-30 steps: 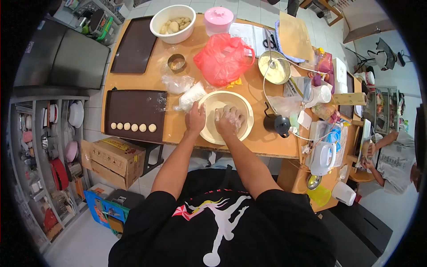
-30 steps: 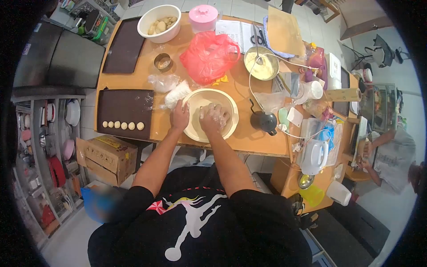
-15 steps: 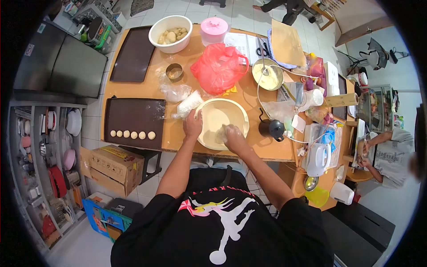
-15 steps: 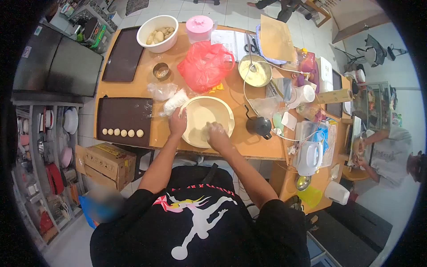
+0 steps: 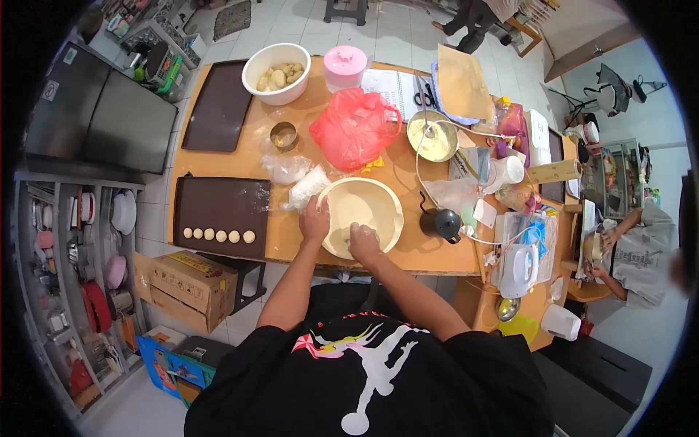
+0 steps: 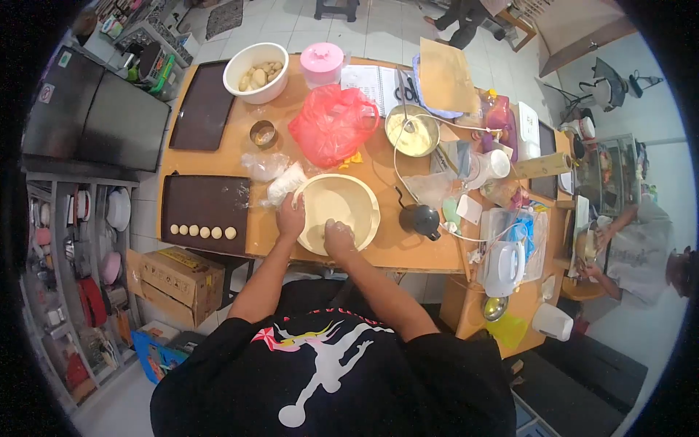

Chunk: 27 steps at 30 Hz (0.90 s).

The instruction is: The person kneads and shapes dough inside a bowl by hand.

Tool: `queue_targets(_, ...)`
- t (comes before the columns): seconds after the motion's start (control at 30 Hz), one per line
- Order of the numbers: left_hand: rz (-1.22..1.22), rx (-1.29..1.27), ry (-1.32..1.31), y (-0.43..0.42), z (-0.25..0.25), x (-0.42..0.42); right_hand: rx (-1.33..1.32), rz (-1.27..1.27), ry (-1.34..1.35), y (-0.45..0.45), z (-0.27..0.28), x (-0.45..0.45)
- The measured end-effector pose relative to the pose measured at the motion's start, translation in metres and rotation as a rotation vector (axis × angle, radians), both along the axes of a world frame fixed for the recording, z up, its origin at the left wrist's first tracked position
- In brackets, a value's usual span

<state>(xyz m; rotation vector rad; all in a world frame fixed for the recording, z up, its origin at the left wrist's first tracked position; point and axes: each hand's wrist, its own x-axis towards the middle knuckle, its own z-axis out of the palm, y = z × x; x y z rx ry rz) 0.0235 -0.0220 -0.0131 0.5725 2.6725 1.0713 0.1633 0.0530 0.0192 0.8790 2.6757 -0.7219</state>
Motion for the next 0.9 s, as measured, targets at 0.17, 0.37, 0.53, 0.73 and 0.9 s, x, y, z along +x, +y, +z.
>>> queue_targets(0.17,-0.009,-0.11,-0.091,-0.004,0.004,0.001,-0.043,-0.197,0.066,-0.005,-0.029,-0.033)
queue_targets(0.37,-0.022,-0.002,-0.056,-0.005,0.011,0.002,-0.566,-0.734,-0.025,0.038,-0.127,-0.041)
queue_targets(0.53,-0.044,0.023,-0.024,-0.004,0.016,0.002,-1.392,-1.122,0.478,0.062,-0.038,-0.014)
queue_targets(0.73,-0.041,-0.002,-0.034,-0.005,0.003,0.001,-0.318,-0.264,0.337,0.071,0.008,0.0)
queue_targets(0.9,-0.029,-0.027,-0.012,-0.006,-0.001,0.0,0.013,0.149,0.168,0.054,-0.04,-0.029)
